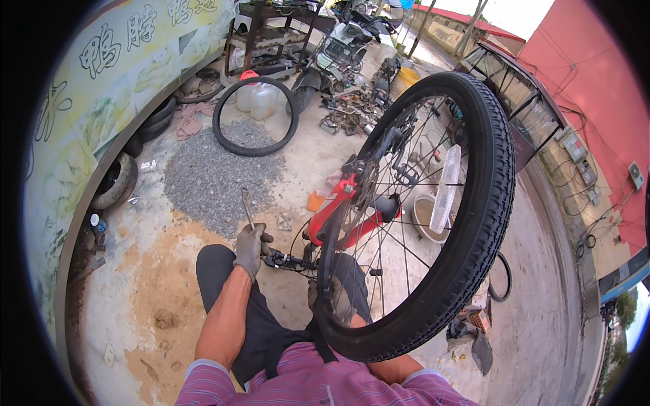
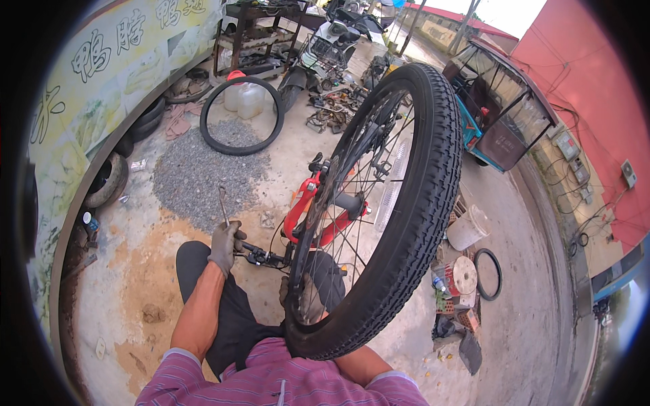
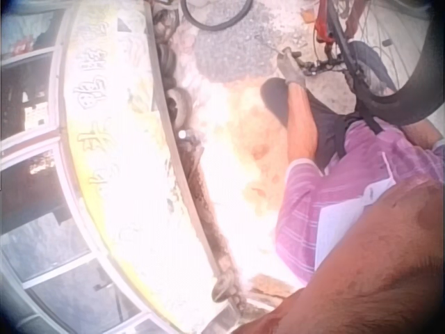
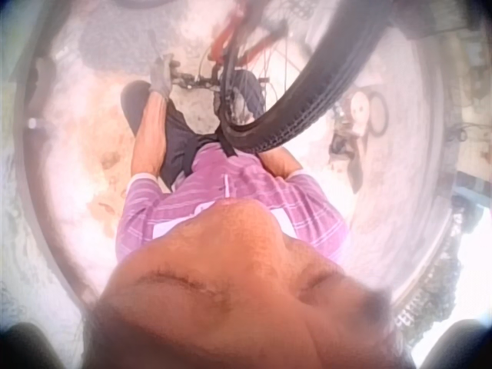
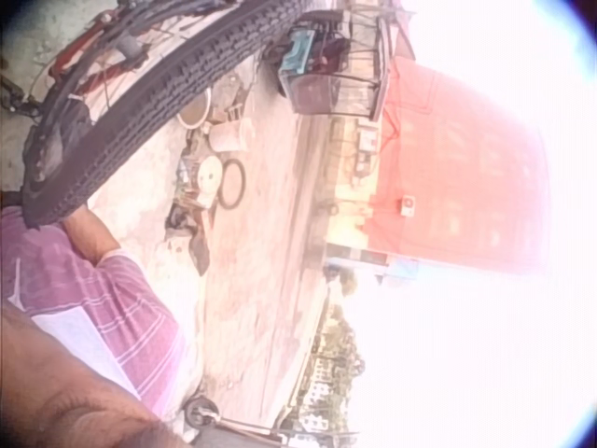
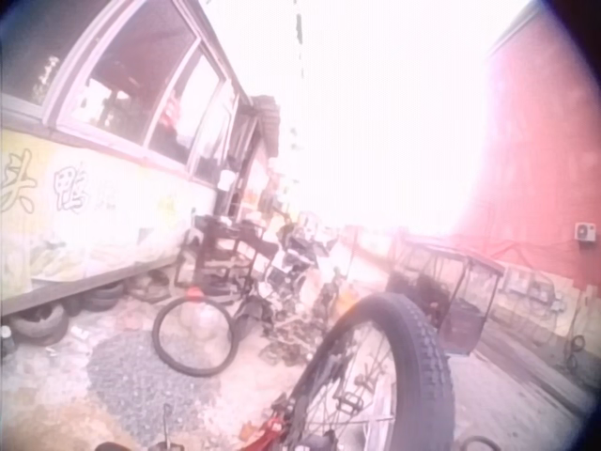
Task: The person removes the inner tube from a bicycle tire, then uses a wrench to adjust the rear wheel axle and derailleur. The person repeatedly seats the tire bead onto the rim and checks the fit.
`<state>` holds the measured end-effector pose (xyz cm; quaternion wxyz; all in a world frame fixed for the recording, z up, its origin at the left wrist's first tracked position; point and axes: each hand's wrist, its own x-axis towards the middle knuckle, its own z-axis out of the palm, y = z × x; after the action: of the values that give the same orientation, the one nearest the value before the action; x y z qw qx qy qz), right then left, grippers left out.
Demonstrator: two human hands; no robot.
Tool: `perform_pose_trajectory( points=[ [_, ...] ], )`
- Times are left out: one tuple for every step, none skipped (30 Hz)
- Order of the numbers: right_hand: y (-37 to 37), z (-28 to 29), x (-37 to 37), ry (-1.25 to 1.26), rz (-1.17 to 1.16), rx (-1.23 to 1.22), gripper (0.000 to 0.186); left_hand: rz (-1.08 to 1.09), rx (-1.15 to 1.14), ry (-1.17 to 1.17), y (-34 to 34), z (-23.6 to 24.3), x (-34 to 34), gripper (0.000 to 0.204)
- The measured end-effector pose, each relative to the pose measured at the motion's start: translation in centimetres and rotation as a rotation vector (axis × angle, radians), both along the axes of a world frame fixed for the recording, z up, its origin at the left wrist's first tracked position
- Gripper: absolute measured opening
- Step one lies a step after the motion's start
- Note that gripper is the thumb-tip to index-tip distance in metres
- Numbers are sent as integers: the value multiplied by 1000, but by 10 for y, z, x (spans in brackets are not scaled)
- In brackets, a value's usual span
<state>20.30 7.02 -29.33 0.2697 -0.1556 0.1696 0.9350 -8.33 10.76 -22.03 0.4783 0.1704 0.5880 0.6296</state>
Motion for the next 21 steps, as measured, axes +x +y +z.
perform_pose_trajectory(
  points=[
    [1, -1, -1, 19, 9, -4, 61, -2, 2, 5, 0, 0, 0, 30],
    [1, -1, -1, 40, 11, -1, 62, -1, -4, 11, 0, 0, 0, 30],
    [2, -1, -2, 61, 13, -1, 62, -8, 5, 3, 0, 0, 0, 31],
    [2, -1, -2, 79, 8, -16, 63, -13, 5, -3, 0, 0, 1, 31],
    [2, 0, -2, 99, 4, -33, 63, -15, 8, -5, 0, 1, 2, 31],
    [2, 2, -2, 119, 0, -51, 63, -18, 5, -8, 1, 1, 3, 31],
    [2, 3, -2, 79, -1, -56, 63, -20, 4, -8, 1, 1, 3, 31],
    [1, 5, -1, 39, -2, -62, 63, -20, 6, -7, 1, 1, 4, 31],
    [1, 7, -1, -3, -5, -68, 63, -20, 1, -12, 1, 2, 4, 31],
    [1, 8, -1, -29, -16, -57, 63, -17, 0, -17, 1, 2, 3, 31],
    [1, 10, -2, -58, -26, -46, 63, -13, -3, -23, 0, 2, 3, 31],
    [0, 11, -2, -97, -26, -41, 63, -12, 1, -17, 0, 2, 2, 31],
    [0, 11, -2, -102, -36, -39, 63, -10, 5, -11, 0, 3, 2, 31],
    [0, 12, -3, -117, -37, -42, 63, -3, -3, -3, -1, 3, 2, 31],
    [0, 12, -3, -125, -40, -41, 63, -9, 8, -10, -1, 3, 2, 31],
    [0, 12, -4, -134, -35, -21, 63, -9, 6, -14, -1, 4, 2, 31],
    [0, 12, -5, -134, -34, 1, 63, -6, -2, -16, -1, 4, 2, 31],
    [0, 13, -5, -134, -32, 22, 63, -5, 0, -22, 0, 5, 3, 31],
    [0, 13, -5, -144, -38, 11, 63, 0, -3, -26, 0, 5, 3, 30],
    [0, 14, -5, -153, -45, 0, 63, 2, 4, -33, 0, 5, 4, 29],
    [0, 15, -5, -161, -45, -26, 63, -4, -3, -29, 1, 5, 4, 30]
  ],
)
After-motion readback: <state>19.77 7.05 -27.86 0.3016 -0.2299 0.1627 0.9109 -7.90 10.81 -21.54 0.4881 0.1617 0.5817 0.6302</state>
